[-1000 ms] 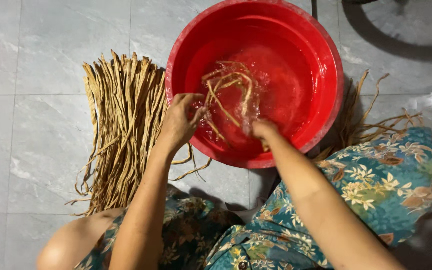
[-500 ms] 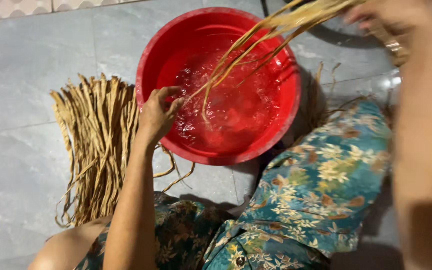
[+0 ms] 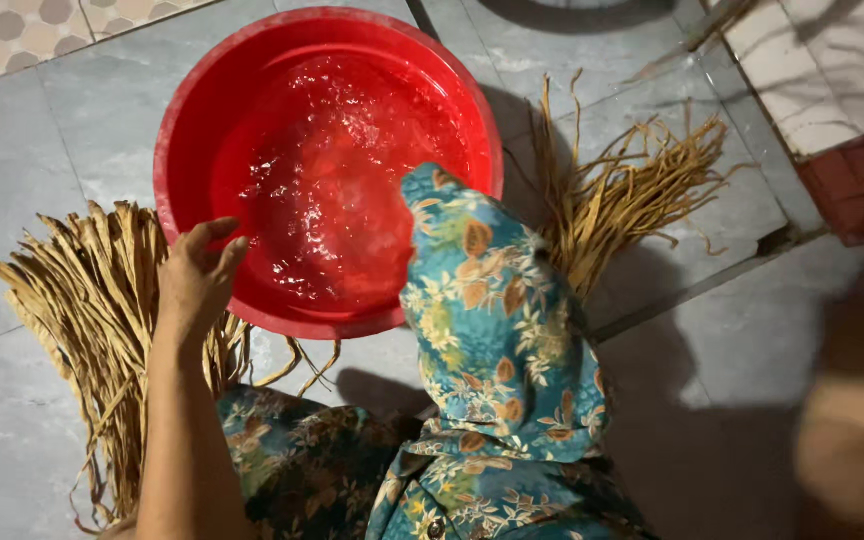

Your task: The person sits on a tiled floor and repeatedly submerges bundles of dried, light-brown plant strips into a red basin filled with water. They agitate the strips by hand to ensure they are fully soaked, then lift them out and place them back into the pile on the floor.

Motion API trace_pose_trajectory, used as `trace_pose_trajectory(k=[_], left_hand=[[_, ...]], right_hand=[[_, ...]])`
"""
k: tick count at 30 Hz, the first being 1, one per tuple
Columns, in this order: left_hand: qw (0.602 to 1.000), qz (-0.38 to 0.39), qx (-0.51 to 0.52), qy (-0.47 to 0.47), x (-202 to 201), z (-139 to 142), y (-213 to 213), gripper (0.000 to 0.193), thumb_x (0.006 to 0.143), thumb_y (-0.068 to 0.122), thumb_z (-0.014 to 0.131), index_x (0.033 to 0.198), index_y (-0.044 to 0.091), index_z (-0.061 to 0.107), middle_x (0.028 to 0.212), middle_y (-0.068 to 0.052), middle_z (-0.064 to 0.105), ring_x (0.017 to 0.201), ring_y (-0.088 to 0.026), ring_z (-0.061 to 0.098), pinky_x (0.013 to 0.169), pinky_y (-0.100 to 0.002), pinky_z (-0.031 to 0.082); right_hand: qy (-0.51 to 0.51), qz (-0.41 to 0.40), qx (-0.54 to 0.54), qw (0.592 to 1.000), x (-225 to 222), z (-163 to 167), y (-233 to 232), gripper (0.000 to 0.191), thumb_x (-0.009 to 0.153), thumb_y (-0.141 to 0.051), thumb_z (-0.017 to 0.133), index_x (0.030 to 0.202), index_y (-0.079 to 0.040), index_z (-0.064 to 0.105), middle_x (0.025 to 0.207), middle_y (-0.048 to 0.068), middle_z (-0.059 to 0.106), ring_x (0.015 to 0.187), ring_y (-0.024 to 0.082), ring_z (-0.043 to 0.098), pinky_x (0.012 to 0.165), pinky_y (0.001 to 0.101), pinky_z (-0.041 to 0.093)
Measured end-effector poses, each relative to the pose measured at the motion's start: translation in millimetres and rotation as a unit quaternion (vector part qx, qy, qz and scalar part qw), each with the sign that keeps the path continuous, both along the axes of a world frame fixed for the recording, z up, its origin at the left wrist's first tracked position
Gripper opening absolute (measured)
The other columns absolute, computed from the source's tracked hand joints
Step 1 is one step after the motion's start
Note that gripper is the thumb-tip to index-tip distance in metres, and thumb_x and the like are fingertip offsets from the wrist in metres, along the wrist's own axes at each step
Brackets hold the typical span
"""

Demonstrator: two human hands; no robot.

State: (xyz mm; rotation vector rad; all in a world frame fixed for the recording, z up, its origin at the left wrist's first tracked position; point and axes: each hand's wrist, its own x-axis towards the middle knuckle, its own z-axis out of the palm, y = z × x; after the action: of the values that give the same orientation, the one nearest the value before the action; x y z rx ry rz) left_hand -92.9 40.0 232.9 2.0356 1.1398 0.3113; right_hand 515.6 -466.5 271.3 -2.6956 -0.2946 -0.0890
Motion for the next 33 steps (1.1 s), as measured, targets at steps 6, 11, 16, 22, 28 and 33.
trace_pose_trajectory(k=[6, 11, 16, 22, 28, 33], left_hand=[[1.0, 0.008, 0.007, 0.03, -15.6, -4.9, -1.5, 0.039, 0.099, 0.029, 0.07, 0.134, 0.01, 0.068, 0.123, -0.013, 0.072, 0.106, -0.024, 0.072, 0.089, -0.038, 0.055], [0.999, 0.038, -0.031, 0.022, -36.7, -18.0, 2.2, 0.038, 0.099, 0.026, 0.07, 0.133, 0.01, 0.068, 0.123, -0.01, 0.074, 0.103, -0.02, 0.072, 0.087, -0.035, 0.055], [0.996, 0.052, -0.058, -0.036, -53.0, -42.3, 12.6, 0.035, 0.099, 0.019, 0.069, 0.131, 0.005, 0.066, 0.12, -0.008, 0.074, 0.099, -0.018, 0.071, 0.085, -0.032, 0.054], [0.982, 0.18, 0.064, -0.014, -129.2, -63.8, 35.5, 0.031, 0.101, 0.021, 0.073, 0.127, 0.006, 0.071, 0.113, -0.011, 0.076, 0.098, -0.021, 0.071, 0.085, -0.033, 0.053], [0.915, 0.403, -0.009, 0.023, -199.8, -119.4, 36.3, 0.025, 0.096, 0.018, 0.067, 0.118, 0.008, 0.071, 0.105, -0.012, 0.077, 0.093, -0.025, 0.074, 0.081, -0.039, 0.058], [0.912, 0.357, 0.005, 0.203, -232.6, -180.3, 6.1, 0.034, 0.096, 0.03, 0.073, 0.12, 0.007, 0.071, 0.119, -0.02, 0.071, 0.111, -0.038, 0.066, 0.095, -0.048, 0.051]], right_hand=[[0.26, -0.013, -0.082, 0.962, -122.6, -209.8, 28.7, 0.031, 0.099, -0.02, 0.066, 0.127, -0.007, 0.07, 0.106, 0.005, 0.073, 0.083, 0.014, 0.066, 0.071, 0.0299, 0.054], [0.362, 0.007, -0.05, 0.931, -214.9, -310.5, 53.9, 0.033, 0.099, -0.022, 0.066, 0.129, -0.008, 0.069, 0.109, 0.006, 0.073, 0.086, 0.015, 0.067, 0.075, 0.0306, 0.054], [0.359, 0.003, -0.049, 0.932, -214.8, -319.8, 41.0, 0.035, 0.099, -0.024, 0.066, 0.131, -0.009, 0.068, 0.112, 0.007, 0.073, 0.09, 0.016, 0.068, 0.078, 0.0314, 0.054], [0.284, -0.005, -0.013, 0.959, -138.1, -232.4, 51.3, 0.038, 0.099, -0.025, 0.066, 0.134, -0.009, 0.068, 0.115, 0.008, 0.073, 0.095, 0.017, 0.069, 0.083, 0.0323, 0.055], [0.2, 0.185, 0.189, 0.943, -117.5, -75.3, 169.4, 0.041, 0.099, -0.027, 0.066, 0.136, -0.01, 0.067, 0.118, 0.009, 0.074, 0.099, 0.018, 0.07, 0.087, 0.0332, 0.055], [0.142, 0.417, 0.269, 0.856, -190.4, 34.3, 288.1, 0.043, 0.099, -0.029, 0.066, 0.139, -0.011, 0.066, 0.121, 0.009, 0.074, 0.103, 0.019, 0.071, 0.09, 0.0339, 0.056]])
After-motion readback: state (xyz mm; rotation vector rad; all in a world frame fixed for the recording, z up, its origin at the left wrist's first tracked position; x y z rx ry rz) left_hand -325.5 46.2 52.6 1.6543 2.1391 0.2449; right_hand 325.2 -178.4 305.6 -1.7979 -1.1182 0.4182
